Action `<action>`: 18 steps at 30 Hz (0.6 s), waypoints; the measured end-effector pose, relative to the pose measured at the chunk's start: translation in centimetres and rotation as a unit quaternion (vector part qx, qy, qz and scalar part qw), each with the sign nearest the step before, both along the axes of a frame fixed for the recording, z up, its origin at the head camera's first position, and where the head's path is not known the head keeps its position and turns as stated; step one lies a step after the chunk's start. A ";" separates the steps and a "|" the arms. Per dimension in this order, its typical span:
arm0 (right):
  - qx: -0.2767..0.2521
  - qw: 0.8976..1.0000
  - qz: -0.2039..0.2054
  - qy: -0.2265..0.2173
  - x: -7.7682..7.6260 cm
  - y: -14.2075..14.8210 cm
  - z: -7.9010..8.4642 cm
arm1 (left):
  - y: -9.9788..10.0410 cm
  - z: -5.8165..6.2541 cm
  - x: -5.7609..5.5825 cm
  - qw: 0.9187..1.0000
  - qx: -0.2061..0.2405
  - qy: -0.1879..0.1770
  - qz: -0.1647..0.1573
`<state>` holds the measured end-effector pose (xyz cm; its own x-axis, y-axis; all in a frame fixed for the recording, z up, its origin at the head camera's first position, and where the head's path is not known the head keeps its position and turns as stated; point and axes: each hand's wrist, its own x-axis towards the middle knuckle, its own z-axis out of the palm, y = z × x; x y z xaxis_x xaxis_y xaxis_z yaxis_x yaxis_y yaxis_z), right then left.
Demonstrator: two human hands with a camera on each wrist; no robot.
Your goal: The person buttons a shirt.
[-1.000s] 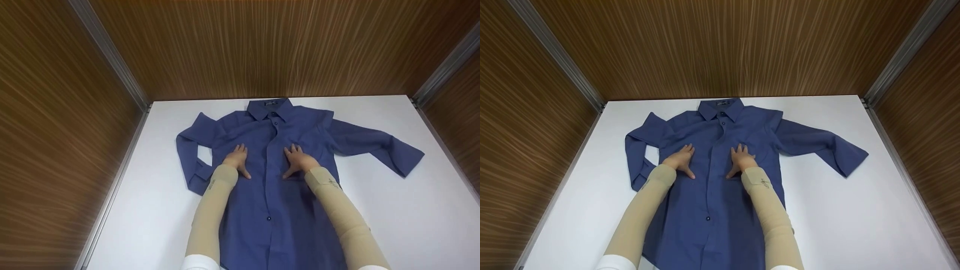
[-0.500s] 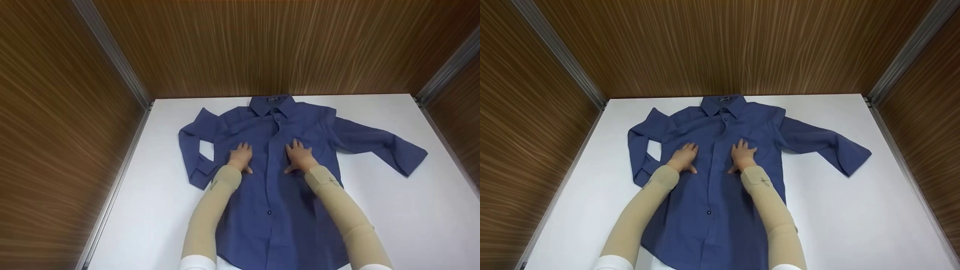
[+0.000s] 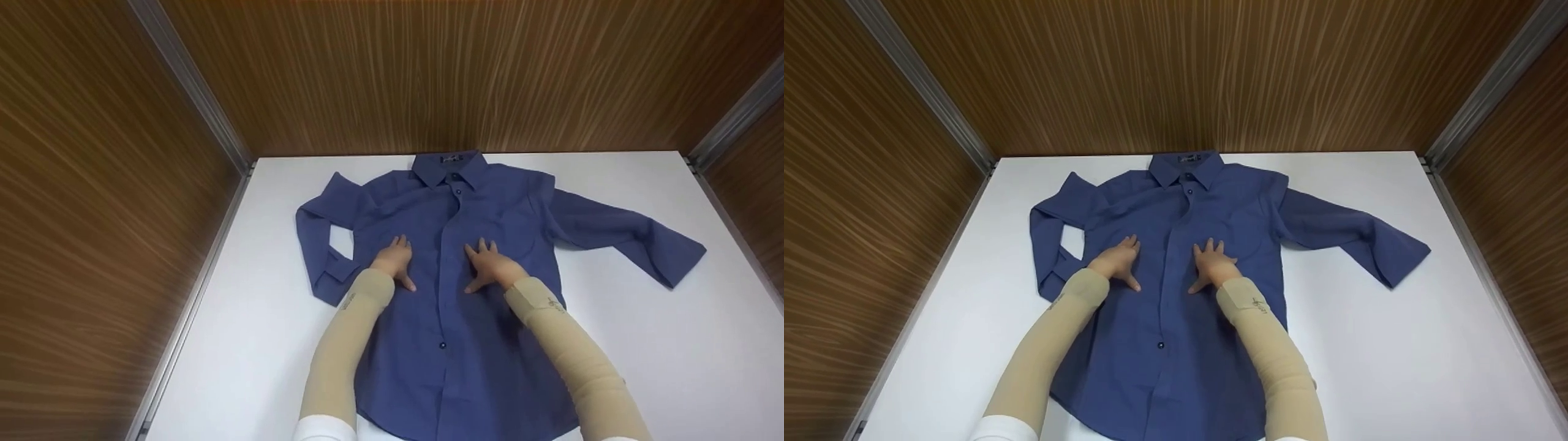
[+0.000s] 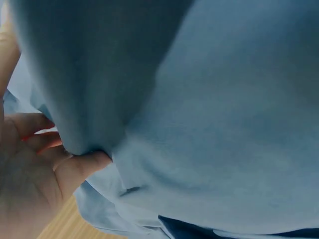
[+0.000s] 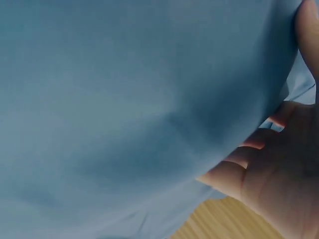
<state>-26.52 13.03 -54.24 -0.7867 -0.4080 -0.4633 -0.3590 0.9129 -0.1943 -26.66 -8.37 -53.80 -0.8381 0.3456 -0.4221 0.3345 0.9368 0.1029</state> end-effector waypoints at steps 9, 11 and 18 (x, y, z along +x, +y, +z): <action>-0.018 1.000 -0.005 -0.012 -0.5 -0.1 0.0 | 1.5 0.0 -0.9 0.991 0.078 -0.044 0.100; -0.024 1.000 -0.003 -0.006 -0.6 0.0 0.0 | 2.6 -0.2 -1.1 0.983 0.126 -0.035 0.127; -0.186 0.969 -0.082 0.142 -2.2 0.3 0.0 | 6.8 -3.2 -2.2 0.943 0.323 0.009 0.081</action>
<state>-28.70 13.32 -54.21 -0.9292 -0.3642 -0.0628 -0.3029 0.8478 -0.4354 -28.90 -1.54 -57.02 -0.9067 0.3931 -0.1530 0.1997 0.7196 0.6650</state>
